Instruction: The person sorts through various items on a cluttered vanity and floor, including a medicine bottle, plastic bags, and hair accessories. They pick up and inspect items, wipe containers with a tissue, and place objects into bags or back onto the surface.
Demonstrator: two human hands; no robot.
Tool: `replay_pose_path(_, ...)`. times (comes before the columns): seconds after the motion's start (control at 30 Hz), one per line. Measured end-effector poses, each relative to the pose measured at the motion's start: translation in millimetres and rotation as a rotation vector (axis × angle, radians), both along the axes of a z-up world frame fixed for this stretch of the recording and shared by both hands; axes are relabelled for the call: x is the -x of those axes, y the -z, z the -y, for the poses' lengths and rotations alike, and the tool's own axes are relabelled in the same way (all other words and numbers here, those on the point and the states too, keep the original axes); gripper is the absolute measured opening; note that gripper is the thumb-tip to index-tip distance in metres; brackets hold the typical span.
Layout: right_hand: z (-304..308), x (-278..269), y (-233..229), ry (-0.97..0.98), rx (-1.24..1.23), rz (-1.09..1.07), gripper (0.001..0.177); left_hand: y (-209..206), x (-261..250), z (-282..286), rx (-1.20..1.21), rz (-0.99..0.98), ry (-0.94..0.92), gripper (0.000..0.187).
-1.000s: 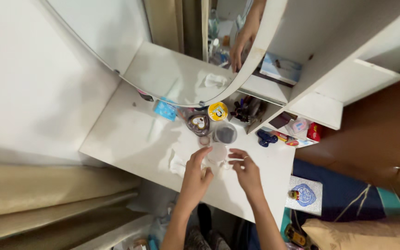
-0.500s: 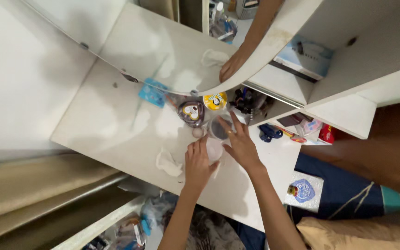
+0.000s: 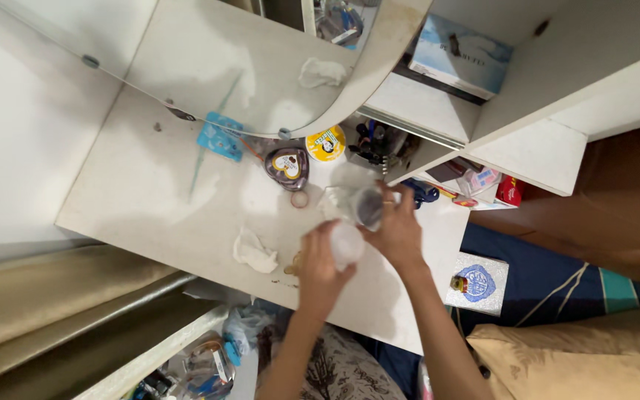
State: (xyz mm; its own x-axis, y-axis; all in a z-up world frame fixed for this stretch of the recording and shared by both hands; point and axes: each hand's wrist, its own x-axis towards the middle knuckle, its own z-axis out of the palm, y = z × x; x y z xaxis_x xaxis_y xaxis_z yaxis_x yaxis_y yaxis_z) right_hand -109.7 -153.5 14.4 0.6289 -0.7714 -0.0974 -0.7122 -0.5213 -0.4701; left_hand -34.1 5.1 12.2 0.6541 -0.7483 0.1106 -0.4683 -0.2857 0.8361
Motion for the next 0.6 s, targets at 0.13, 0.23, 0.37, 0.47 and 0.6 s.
replay_pose_path(0.13,6,32,-9,0.046,0.105,-0.152,0.1,4,36,10,-0.048,0.031,0.191,0.094)
replay_pose_path(0.23,8,44,-10,0.026,0.124,-0.207,0.099,7,54,14,-0.073,0.04,0.225,0.093)
replay_pose_path(0.37,12,50,0,-0.05,0.102,-0.255,0.089,16,63,16,-0.106,0.085,0.227,0.093)
replay_pose_path(0.47,9,54,3,-0.085,0.117,-0.228,0.087,22,64,16,-0.15,0.103,0.232,0.094)
replay_pose_path(0.6,0,46,4,-0.161,0.344,-0.201,0.056,24,64,16,-0.174,0.189,0.217,0.097)
